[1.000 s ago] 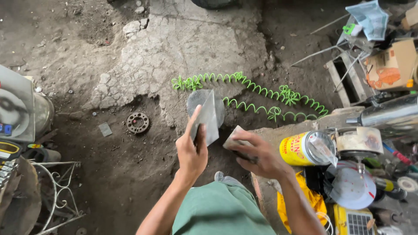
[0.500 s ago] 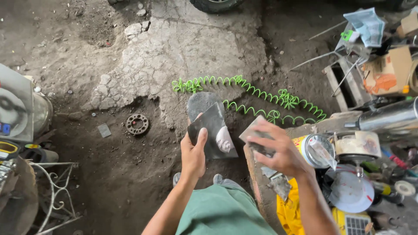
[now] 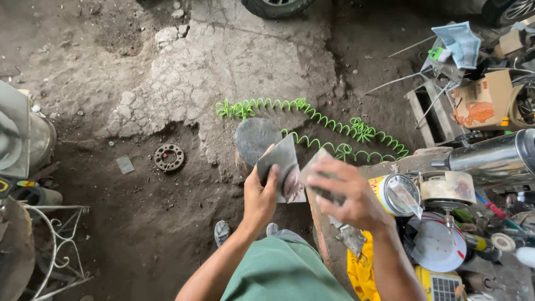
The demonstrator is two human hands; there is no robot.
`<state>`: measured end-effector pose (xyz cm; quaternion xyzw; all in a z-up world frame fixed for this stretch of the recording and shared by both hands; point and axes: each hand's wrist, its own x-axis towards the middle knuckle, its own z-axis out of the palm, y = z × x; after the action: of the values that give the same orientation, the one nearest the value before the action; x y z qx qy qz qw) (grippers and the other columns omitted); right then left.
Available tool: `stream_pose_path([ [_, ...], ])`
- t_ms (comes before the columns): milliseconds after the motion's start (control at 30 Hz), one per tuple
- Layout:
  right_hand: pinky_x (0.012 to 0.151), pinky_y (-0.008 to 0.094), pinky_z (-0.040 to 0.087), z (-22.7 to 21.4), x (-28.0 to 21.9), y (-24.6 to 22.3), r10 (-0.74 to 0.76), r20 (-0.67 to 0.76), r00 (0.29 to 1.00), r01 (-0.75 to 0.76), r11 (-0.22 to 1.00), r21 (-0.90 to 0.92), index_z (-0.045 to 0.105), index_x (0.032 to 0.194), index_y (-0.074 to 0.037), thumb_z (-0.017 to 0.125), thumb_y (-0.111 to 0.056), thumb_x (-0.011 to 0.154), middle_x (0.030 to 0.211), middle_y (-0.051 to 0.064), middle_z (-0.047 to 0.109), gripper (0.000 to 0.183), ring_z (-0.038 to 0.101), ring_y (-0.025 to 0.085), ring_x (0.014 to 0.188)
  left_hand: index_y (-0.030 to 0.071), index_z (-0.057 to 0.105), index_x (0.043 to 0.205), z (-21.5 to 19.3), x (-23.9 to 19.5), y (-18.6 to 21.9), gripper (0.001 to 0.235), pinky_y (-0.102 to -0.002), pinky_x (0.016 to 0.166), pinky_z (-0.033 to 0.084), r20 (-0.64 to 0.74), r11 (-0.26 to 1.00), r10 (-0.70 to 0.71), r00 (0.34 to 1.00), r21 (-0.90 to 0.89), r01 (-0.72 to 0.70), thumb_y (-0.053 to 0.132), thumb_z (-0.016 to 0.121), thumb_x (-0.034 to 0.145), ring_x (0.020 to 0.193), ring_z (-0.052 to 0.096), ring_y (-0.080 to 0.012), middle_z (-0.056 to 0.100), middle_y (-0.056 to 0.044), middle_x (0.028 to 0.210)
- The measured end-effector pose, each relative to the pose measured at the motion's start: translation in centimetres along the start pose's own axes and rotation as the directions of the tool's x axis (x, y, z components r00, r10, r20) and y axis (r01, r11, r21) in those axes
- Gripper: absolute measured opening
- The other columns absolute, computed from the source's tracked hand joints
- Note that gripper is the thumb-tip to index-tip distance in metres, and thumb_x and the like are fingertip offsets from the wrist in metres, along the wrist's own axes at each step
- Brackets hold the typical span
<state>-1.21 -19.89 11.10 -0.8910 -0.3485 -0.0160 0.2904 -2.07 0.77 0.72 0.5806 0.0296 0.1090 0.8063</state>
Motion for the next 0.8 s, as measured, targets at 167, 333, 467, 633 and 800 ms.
stream_pose_path([
  [167, 0.114, 0.049, 0.038, 0.8, 0.8, 0.1, -0.089, 0.118, 0.989, 0.099, 0.992, -0.078, 0.074, 0.120, -0.011, 0.081, -0.021, 0.075, 0.139, 0.012, 0.061, 0.046, 0.049, 0.033, 0.140, 0.001, 0.056, 0.145, 0.0, 0.5, 0.5, 0.042, -0.030, 0.103, 0.048, 0.019, 0.997, -0.027, 0.999, 0.076, 0.026, 0.010, 0.057, 0.103, 0.114, 0.061, -0.0118, 0.072, -0.007, 0.128],
  [333, 0.114, 0.051, 0.035, 2.1, 0.4, 0.8, -0.077, 0.188, 0.979, 0.092, 0.993, -0.074, 0.074, 0.121, -0.010, 0.082, -0.020, 0.075, 0.140, 0.014, 0.060, 0.048, 0.046, 0.034, 0.141, 0.000, 0.059, 0.143, -0.3, 0.8, -1.5, 0.042, -0.031, 0.103, 0.049, 0.060, 0.989, -0.029, 0.998, 0.147, 0.020, 0.013, 0.059, 0.103, 0.112, 0.062, -0.0107, 0.074, -0.008, 0.125],
  [467, 0.127, 0.050, 0.035, 6.1, -1.6, 4.3, -0.040, -0.059, 0.997, 0.071, 0.691, 0.720, 0.073, 0.127, -0.012, 0.081, -0.008, 0.084, 0.148, 0.010, 0.058, 0.043, 0.042, 0.035, 0.152, -0.004, 0.063, 0.131, -0.4, 0.4, -3.8, 0.034, -0.033, 0.094, 0.051, -0.024, 0.861, -0.294, 0.956, -0.440, 0.254, 0.012, 0.062, 0.101, 0.103, 0.065, -0.0130, 0.071, -0.009, 0.118],
  [633, 0.127, 0.049, 0.035, 5.7, -1.8, 5.8, -0.072, -0.088, 0.994, 0.112, 0.754, 0.647, 0.073, 0.125, -0.013, 0.086, -0.002, 0.074, 0.146, 0.010, 0.060, 0.053, 0.044, 0.034, 0.151, 0.001, 0.065, 0.118, -1.5, 0.5, -0.9, 0.025, -0.038, 0.085, 0.056, 0.049, 0.657, -0.541, 0.839, -0.598, 0.459, 0.012, 0.062, 0.095, 0.094, 0.070, -0.0191, 0.072, -0.010, 0.109],
  [800, 0.119, 0.045, 0.037, 0.6, -0.8, 3.6, 0.074, 0.000, 0.997, -0.074, 0.994, 0.075, 0.075, 0.124, -0.012, 0.079, -0.009, 0.073, 0.141, 0.011, 0.062, 0.051, 0.046, 0.034, 0.145, -0.001, 0.060, 0.142, -2.0, 0.3, -1.9, 0.039, -0.030, 0.097, 0.053, 0.049, 0.980, -0.088, 0.995, -0.172, 0.095, 0.011, 0.060, 0.105, 0.109, 0.067, -0.0135, 0.073, -0.008, 0.124],
])
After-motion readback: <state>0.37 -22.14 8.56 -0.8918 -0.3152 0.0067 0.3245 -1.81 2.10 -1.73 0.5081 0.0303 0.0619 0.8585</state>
